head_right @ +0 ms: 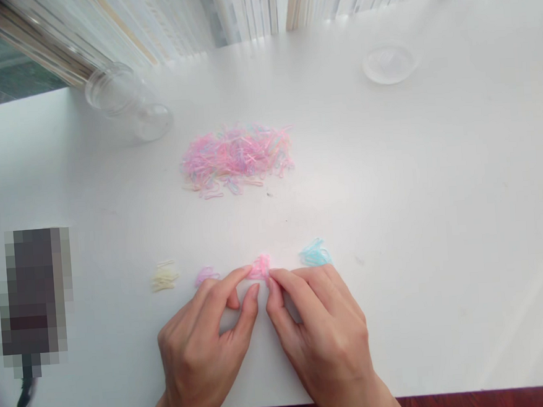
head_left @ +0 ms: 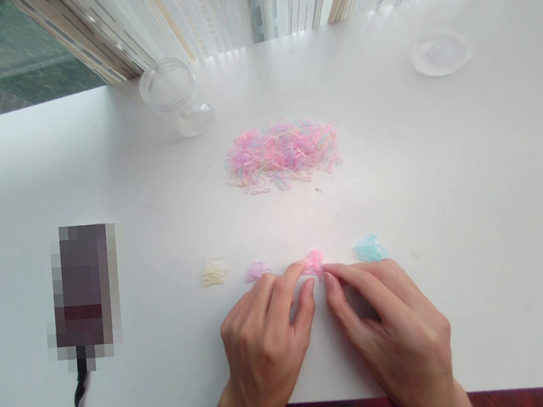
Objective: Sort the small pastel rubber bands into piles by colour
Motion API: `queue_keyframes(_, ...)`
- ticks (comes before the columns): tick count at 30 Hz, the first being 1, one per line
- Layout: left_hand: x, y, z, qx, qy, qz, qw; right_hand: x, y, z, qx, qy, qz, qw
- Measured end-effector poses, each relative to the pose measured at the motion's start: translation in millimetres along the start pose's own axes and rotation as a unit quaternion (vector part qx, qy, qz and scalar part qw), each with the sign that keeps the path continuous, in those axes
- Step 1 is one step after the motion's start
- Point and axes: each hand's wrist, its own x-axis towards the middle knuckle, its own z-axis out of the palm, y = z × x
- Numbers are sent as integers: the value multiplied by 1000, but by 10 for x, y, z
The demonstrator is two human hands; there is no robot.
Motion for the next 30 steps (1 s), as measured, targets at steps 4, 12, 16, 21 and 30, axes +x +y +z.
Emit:
queue_keyframes(4,-12,-1,3,-5,0,-4,1000,6,4,-8,7,-3,-4,1000)
queue_keyframes(12,-45,-10,15,-17,18,-10,1000,-10,9,-3,12,2,-4,1000)
queue_keyframes(16,-81,-14,23,-62,35,-11,997,-13,33,14,32,6,-14,999)
queue_keyframes(21,-95,-52,-77,-145,44,-6,988,-50,82,-76,85,-35,-20,996)
queue_keyframes(30,352,-466,-611,-103,30,62,992,221,232,-644,78,-120,-115,983)
